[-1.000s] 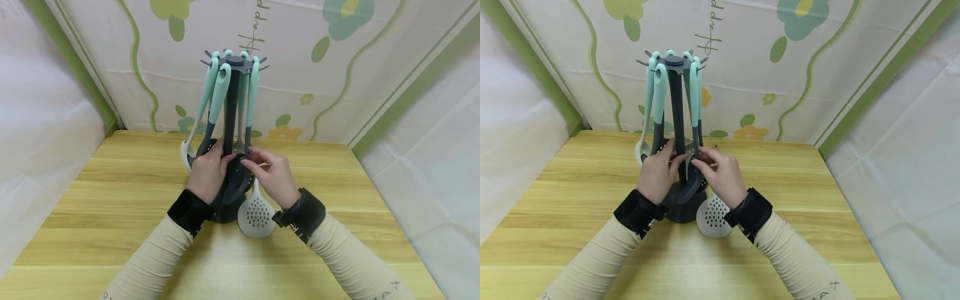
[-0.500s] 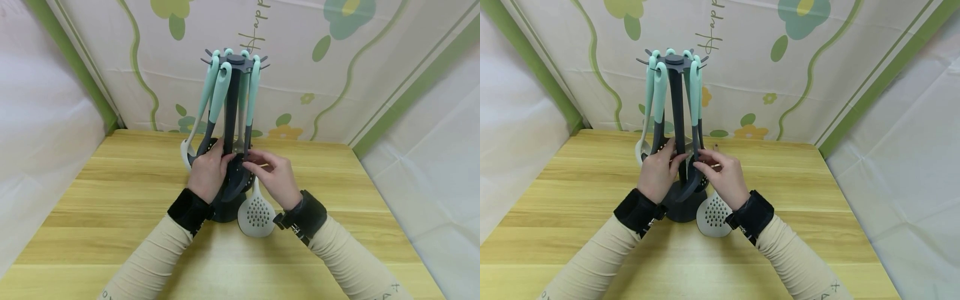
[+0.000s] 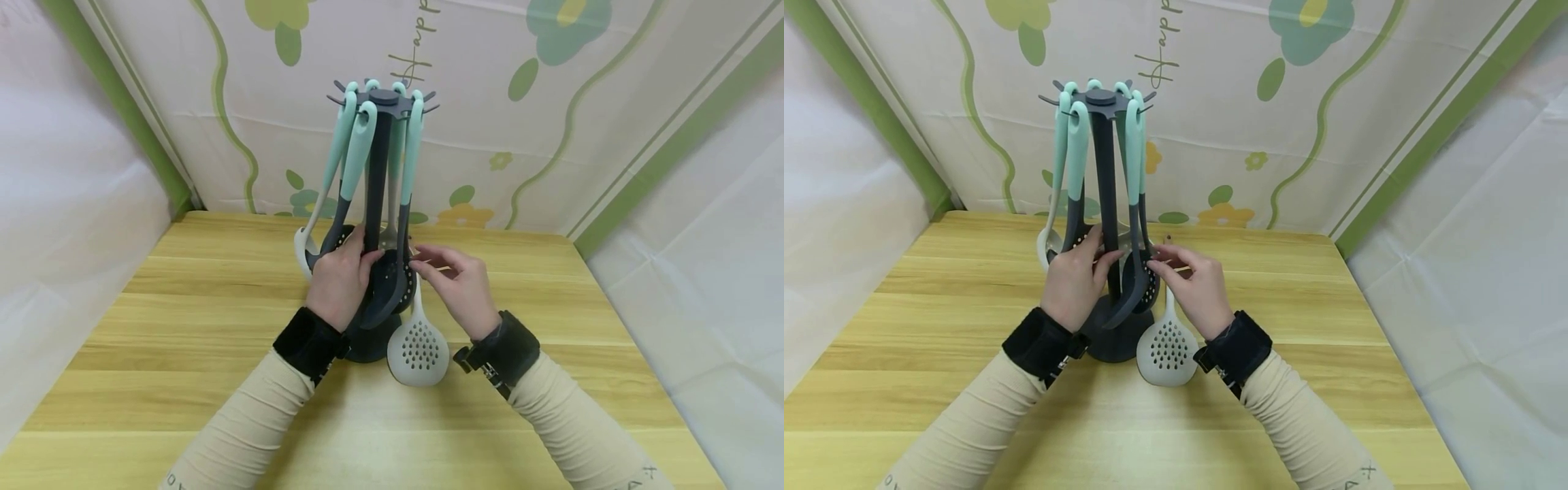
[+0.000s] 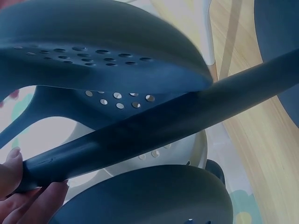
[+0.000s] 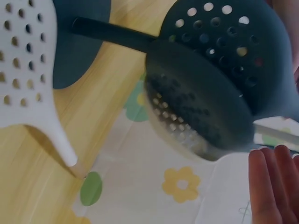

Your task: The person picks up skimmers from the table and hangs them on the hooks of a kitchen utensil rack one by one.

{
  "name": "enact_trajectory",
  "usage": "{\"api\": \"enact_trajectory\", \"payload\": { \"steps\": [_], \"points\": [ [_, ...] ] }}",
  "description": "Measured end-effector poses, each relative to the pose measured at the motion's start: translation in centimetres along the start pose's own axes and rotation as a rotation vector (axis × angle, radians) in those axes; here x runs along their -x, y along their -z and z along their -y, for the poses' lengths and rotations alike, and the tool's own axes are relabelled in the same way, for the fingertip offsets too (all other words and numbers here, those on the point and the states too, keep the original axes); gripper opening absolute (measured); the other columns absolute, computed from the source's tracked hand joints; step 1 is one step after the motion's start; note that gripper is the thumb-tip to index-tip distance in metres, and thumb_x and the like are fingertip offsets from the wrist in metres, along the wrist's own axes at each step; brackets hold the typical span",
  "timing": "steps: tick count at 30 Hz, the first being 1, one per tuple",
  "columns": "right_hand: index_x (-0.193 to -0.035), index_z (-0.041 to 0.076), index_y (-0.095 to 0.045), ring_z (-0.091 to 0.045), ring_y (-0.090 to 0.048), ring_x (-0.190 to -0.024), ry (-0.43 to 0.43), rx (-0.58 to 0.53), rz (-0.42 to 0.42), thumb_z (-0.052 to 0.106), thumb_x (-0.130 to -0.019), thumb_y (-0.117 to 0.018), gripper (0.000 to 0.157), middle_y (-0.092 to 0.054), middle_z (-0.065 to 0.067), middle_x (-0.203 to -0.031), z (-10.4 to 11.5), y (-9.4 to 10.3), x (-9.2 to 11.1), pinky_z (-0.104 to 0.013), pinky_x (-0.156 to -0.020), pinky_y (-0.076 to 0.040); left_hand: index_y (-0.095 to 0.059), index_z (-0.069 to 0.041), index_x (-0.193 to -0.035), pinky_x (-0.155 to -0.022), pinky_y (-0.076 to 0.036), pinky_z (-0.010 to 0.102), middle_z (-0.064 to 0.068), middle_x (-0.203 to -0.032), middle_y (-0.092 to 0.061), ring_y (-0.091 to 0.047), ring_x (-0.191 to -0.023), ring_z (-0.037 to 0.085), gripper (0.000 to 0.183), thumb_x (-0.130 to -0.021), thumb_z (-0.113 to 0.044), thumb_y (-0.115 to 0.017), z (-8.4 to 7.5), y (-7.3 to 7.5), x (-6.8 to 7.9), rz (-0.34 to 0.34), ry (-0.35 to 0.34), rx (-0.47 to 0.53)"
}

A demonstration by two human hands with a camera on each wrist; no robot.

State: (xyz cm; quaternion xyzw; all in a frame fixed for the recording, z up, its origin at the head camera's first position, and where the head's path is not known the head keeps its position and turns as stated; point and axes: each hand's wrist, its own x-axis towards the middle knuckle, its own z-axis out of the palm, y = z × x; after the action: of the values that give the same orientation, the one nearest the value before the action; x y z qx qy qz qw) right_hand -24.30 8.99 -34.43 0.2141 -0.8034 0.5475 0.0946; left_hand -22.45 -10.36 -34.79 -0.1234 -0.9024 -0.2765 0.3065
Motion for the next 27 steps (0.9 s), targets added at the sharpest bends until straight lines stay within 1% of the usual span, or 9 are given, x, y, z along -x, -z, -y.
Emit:
{"api": "enact_trajectory", "payload": {
  "steps": [4, 6, 9, 12, 16, 20, 27],
  "points": [
    [-0.115, 0.000, -0.071, -0.029, -0.069, -0.088, -0.024, 0.023, -0.014, 0.010, -0.092, -0.071, 0.026, -0.074, -0.017, -0.103, -0.8, 0.3, -0.1, -0.019, -0.072, -0.057, -0.055, 0.002, -0.120, -0.072, -0.061, 0.041, 0.017, -0.091, -0.071, -0.074, -0.081, 0.029, 0.031, -0.098, -0.020, -0.062, 0.1, 0.0, 0.1, 0.002, 0.010, -0.003],
    [-0.116, 0.001, -0.071, -0.029, -0.070, -0.088, -0.045, 0.051, -0.009, 0.012, -0.093, -0.070, 0.025, -0.074, -0.017, -0.103, -1.4, 0.4, -0.1, -0.021, -0.072, -0.058, -0.055, 0.002, -0.120, -0.071, -0.061, 0.041, 0.017, -0.091, -0.071, -0.074, -0.080, 0.029, 0.032, -0.098, -0.020, -0.063, 0.1, 0.0, 0.2, 0.003, 0.015, -0.006],
    [-0.116, 0.001, -0.071, -0.027, -0.070, -0.088, -0.077, 0.104, 0.001, 0.014, -0.094, -0.069, 0.026, -0.074, -0.016, -0.105, -2.4, 0.5, 0.0, -0.028, -0.074, -0.060, -0.056, 0.002, -0.120, -0.072, -0.061, 0.041, 0.017, -0.091, -0.071, -0.074, -0.081, 0.029, 0.031, -0.098, -0.019, -0.063, 0.1, 0.0, 0.1, 0.001, 0.011, -0.007],
    [-0.118, 0.002, -0.070, -0.027, -0.070, -0.090, -0.106, 0.149, 0.009, 0.015, -0.095, -0.068, 0.026, -0.073, -0.016, -0.107, -3.2, 0.6, 0.0, -0.035, -0.077, -0.061, -0.056, 0.002, -0.120, -0.073, -0.061, 0.041, 0.017, -0.092, -0.071, -0.074, -0.081, 0.029, 0.031, -0.098, -0.019, -0.063, 0.0, 0.0, 0.1, -0.003, 0.003, -0.006],
    [-0.119, 0.002, -0.069, -0.029, -0.070, -0.092, -0.145, 0.181, 0.022, 0.015, -0.095, -0.068, 0.028, -0.073, -0.017, -0.109, -4.1, 0.5, 0.2, -0.040, -0.079, -0.060, -0.056, 0.002, -0.119, -0.071, -0.061, 0.041, 0.016, -0.091, -0.071, -0.074, -0.080, 0.029, 0.030, -0.098, -0.018, -0.062, 0.1, 0.0, 0.0, -0.002, 0.004, -0.002],
    [-0.121, 0.003, -0.068, -0.028, -0.069, -0.093, -0.193, 0.203, 0.039, 0.017, -0.095, -0.068, 0.029, -0.072, -0.016, -0.111, -5.0, 0.3, 0.4, -0.039, -0.078, -0.060, -0.056, 0.002, -0.117, -0.069, -0.061, 0.040, 0.016, -0.089, -0.070, -0.073, -0.078, 0.028, 0.028, -0.098, -0.018, -0.062, 0.1, 0.0, 0.1, -0.005, 0.006, -0.001],
    [-0.123, 0.003, -0.067, -0.027, -0.069, -0.092, -0.284, 0.176, 0.077, 0.017, -0.096, -0.067, 0.031, -0.070, -0.017, -0.114, -6.1, -0.1, 1.0, -0.034, -0.075, -0.060, -0.056, 0.002, -0.118, -0.070, -0.061, 0.040, 0.017, -0.091, -0.071, -0.074, -0.079, 0.029, 0.030, -0.098, -0.018, -0.064, 0.0, 0.0, 0.0, -0.007, -0.003, 0.002]
  ]
}}
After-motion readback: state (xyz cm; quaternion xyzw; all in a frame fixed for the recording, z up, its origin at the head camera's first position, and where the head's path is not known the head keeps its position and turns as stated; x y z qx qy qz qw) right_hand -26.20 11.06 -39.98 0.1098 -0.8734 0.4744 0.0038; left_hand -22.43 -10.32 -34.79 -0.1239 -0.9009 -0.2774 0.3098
